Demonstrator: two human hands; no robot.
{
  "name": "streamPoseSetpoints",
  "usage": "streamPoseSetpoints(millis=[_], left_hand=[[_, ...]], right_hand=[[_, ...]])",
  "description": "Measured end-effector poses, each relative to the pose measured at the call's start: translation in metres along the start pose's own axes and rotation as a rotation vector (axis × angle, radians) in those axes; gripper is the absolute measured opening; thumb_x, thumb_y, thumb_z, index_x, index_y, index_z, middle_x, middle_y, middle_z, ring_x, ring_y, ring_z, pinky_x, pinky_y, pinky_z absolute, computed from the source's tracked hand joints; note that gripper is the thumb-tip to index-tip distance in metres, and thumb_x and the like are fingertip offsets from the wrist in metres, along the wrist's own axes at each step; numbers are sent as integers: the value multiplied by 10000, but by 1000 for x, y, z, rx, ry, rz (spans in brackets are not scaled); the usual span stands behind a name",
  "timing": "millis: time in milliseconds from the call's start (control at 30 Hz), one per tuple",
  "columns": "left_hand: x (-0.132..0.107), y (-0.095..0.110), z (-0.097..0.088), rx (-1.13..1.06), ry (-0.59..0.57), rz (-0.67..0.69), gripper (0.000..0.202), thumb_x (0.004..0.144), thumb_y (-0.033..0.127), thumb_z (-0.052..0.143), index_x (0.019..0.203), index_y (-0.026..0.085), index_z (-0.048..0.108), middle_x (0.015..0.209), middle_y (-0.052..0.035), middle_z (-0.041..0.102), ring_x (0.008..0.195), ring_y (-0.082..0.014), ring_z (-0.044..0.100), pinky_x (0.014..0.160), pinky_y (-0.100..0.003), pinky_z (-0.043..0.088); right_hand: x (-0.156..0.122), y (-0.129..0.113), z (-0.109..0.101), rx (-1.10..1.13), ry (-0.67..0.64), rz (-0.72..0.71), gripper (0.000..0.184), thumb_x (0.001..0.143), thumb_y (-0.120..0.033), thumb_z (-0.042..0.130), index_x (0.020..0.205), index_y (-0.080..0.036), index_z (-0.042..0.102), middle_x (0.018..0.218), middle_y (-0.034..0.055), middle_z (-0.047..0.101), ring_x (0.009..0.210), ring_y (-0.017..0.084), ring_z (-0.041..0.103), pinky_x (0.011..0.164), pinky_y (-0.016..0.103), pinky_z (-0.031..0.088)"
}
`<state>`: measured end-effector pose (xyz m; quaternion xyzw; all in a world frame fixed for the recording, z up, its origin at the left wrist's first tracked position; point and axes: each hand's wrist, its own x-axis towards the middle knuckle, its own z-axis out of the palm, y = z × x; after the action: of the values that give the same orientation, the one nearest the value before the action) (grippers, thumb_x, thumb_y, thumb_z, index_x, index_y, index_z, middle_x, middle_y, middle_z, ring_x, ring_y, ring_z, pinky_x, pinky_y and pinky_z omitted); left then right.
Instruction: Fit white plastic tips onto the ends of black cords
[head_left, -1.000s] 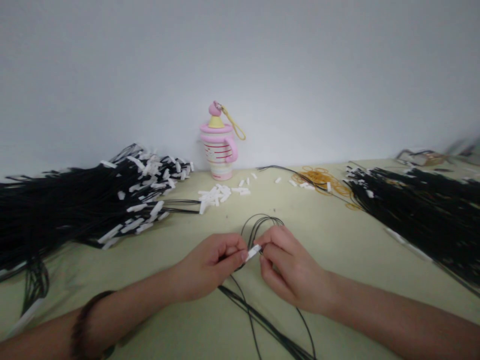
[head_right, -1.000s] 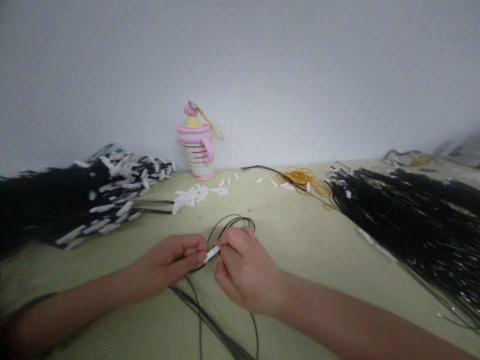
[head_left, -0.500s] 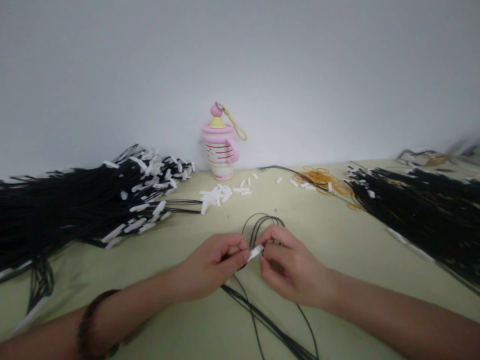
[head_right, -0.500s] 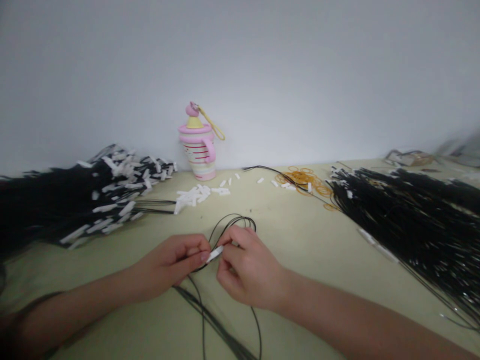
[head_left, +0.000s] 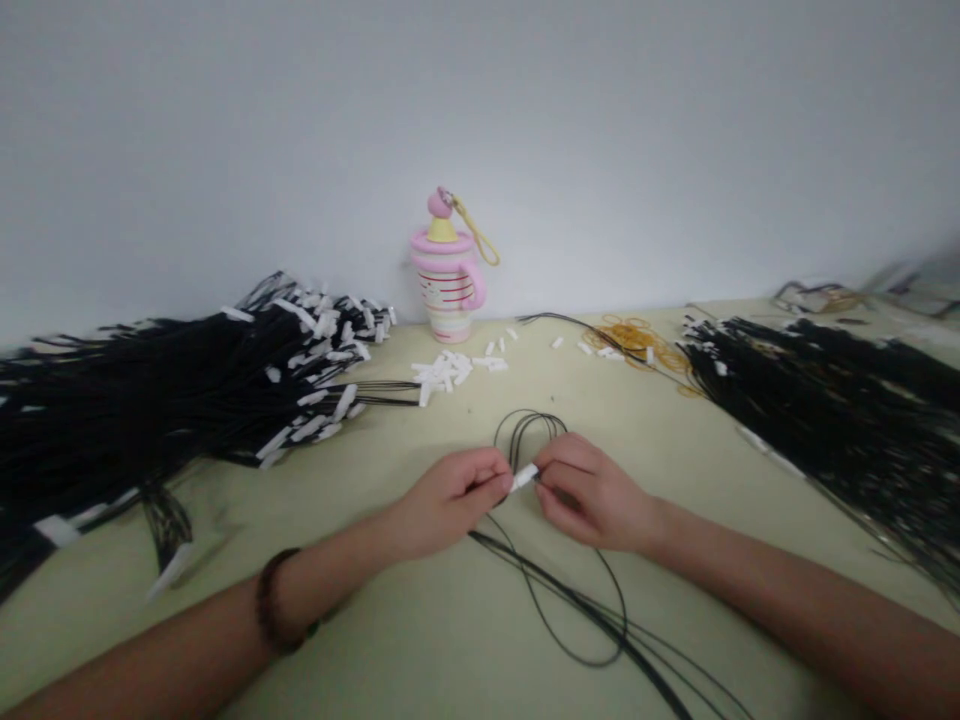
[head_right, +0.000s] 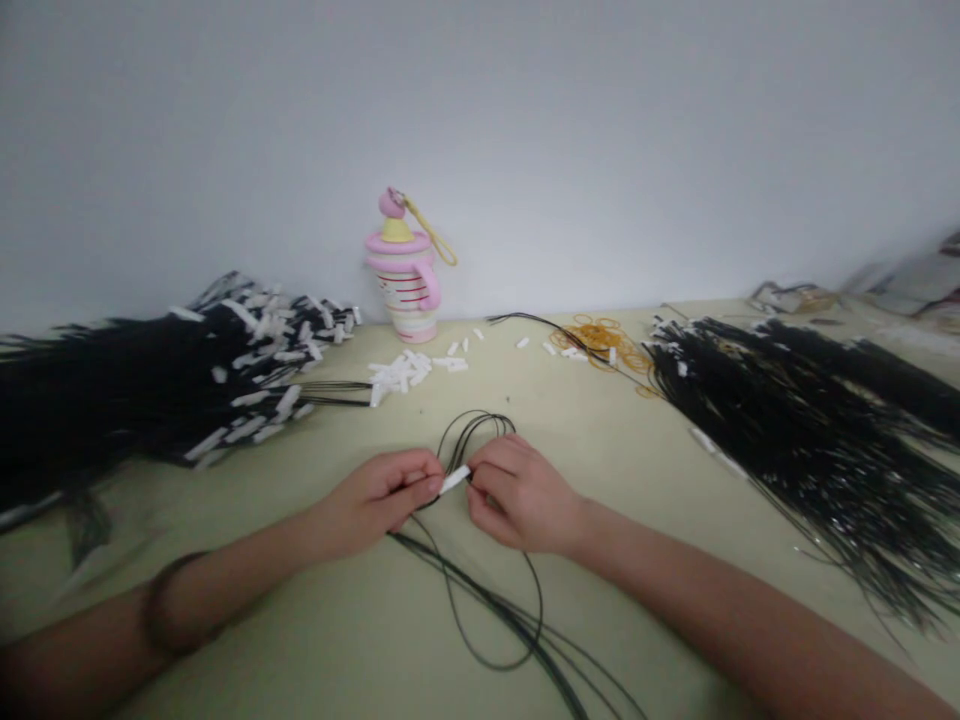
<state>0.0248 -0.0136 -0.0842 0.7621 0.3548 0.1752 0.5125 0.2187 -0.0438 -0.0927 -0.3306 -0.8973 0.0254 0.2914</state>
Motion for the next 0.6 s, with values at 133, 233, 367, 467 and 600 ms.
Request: streamPoseSetpoints(millis=[133,233,367,467,600], left_hand=[[3,-6,5,-53,25,67,190,775,318,426,680,156,449,487,78,293,419,-50,285,390,-164,183],[7,-8,6,-87,51,97,196,767,335,426,692,156,453,460,80,302,391,-55,278,369,-169,186],[8,-7,7,-92,79,91,189,753,316,444,657,154,440,471,75,323,397,-53,293,369,-168,189],[1,-9,13,-108,107,93,183,753,291,444,639,148,443,486,69,325,423,-52,293,386,-165,186],[-10,-13,19,-235,161,6,201,755,289,439,612,151,410,481,74,298,418,-49,273,386,-167,183]], right_hand=[[-2,-2,3,-150,11,-61,95,762,-163,431,706,-139,504,748,72,519,729,146,451,697,295,382],[0,-2,3,-146,64,-45,89,759,-144,428,715,-134,504,744,76,519,745,147,459,696,284,390],[-1,0,2,-158,69,-50,84,760,-146,431,726,-137,508,760,77,521,761,150,464,704,290,396],[-7,-2,4,-183,5,-67,88,770,-151,430,770,-141,518,793,74,528,779,153,465,733,311,395],[-14,-6,9,-147,13,-61,117,774,-132,449,868,-136,519,853,77,542,816,153,470,761,311,399]])
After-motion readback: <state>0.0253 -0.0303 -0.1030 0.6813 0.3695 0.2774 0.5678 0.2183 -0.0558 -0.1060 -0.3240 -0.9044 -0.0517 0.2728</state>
